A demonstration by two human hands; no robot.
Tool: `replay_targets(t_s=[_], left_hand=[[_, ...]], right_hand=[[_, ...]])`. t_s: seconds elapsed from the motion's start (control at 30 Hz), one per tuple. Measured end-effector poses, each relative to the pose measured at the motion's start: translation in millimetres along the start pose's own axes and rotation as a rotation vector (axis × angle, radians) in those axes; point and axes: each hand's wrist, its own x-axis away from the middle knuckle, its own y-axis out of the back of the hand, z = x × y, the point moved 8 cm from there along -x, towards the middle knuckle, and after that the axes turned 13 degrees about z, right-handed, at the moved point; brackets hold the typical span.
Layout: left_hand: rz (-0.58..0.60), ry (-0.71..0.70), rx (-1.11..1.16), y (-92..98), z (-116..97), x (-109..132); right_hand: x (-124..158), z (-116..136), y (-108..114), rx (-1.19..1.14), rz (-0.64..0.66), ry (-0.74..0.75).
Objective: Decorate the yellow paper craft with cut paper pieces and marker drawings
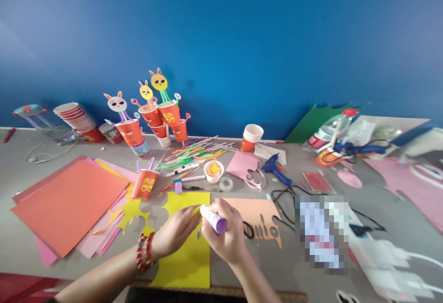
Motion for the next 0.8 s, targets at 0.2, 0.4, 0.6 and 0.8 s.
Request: replay_targets(t_s=[0.2, 0.4, 0.6, 0.8], left_hand=[[-0.007, -0.026, 0.023, 0.2, -1.7, 0.2], [0.004, -0.025, 0.047, -2.2, 0.4, 0.2], [-0.02, -0.069, 0.078, 0.0, -0.5, 1.8], [-0.019, -0.068, 0.138, -0.1, -1.7, 2.1]], right_hand=[[-0.2, -2.5, 3.0, -0.02, -0.016, -0.014], [-0.3, -2.4, 3.1, -0.028, -0.011, -0.026], [1.9, -7.0, 6.8, 0.042, -0.04, -0.069], [2.1, -0.5, 3.6, 0.038, -0.023, -0.003]])
